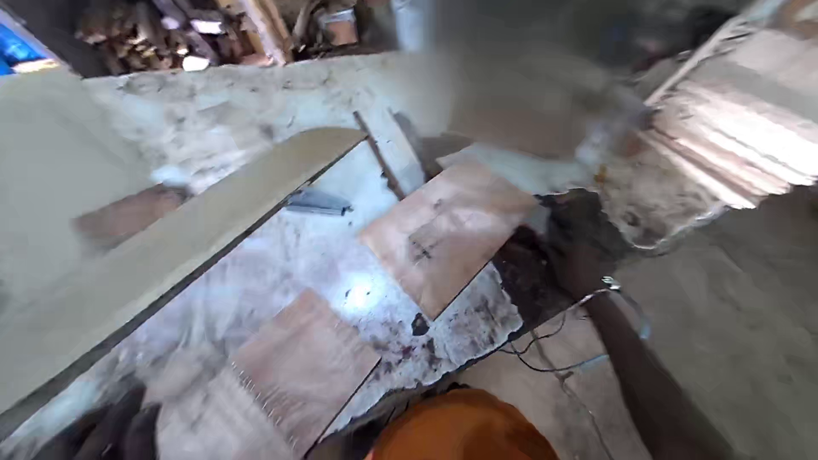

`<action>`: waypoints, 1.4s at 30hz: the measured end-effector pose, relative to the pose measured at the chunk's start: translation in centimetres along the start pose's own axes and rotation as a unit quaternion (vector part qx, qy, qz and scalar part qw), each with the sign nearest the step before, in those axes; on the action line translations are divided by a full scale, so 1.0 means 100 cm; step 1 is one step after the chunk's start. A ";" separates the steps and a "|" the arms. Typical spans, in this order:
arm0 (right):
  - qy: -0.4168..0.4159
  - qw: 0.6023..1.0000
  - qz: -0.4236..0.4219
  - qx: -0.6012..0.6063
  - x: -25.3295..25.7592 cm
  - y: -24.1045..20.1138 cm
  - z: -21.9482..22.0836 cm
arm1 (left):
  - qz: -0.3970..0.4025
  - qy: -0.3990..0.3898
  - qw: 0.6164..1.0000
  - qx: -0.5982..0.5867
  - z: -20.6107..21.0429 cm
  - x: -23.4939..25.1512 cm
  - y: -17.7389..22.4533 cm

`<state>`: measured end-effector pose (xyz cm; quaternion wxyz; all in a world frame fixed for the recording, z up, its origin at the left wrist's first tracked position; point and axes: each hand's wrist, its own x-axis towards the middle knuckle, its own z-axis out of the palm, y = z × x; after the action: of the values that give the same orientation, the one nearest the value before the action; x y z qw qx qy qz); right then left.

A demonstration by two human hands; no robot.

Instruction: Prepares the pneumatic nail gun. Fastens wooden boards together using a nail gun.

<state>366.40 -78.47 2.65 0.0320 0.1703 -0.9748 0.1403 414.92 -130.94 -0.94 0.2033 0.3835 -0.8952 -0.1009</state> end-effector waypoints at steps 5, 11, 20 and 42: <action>0.005 0.997 -0.053 -0.052 0.048 0.032 -0.031 | -0.034 -0.005 0.999 -0.018 0.014 0.004 0.015; -0.089 0.955 -0.269 0.090 0.047 -0.094 0.005 | -0.083 -0.014 0.996 -0.008 0.015 0.006 0.039; -0.188 0.907 -0.377 -0.019 0.001 -0.161 0.057 | -0.099 -0.022 0.995 0.013 0.021 0.015 0.061; -0.068 0.827 -0.550 0.097 -0.045 -0.161 0.087 | -0.143 -0.057 0.988 0.020 0.034 0.019 0.105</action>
<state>376.01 -94.06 -1.98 0.0211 0.6895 -0.7009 0.1816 405.48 -125.10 0.11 0.1278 0.5047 -0.8434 -0.1327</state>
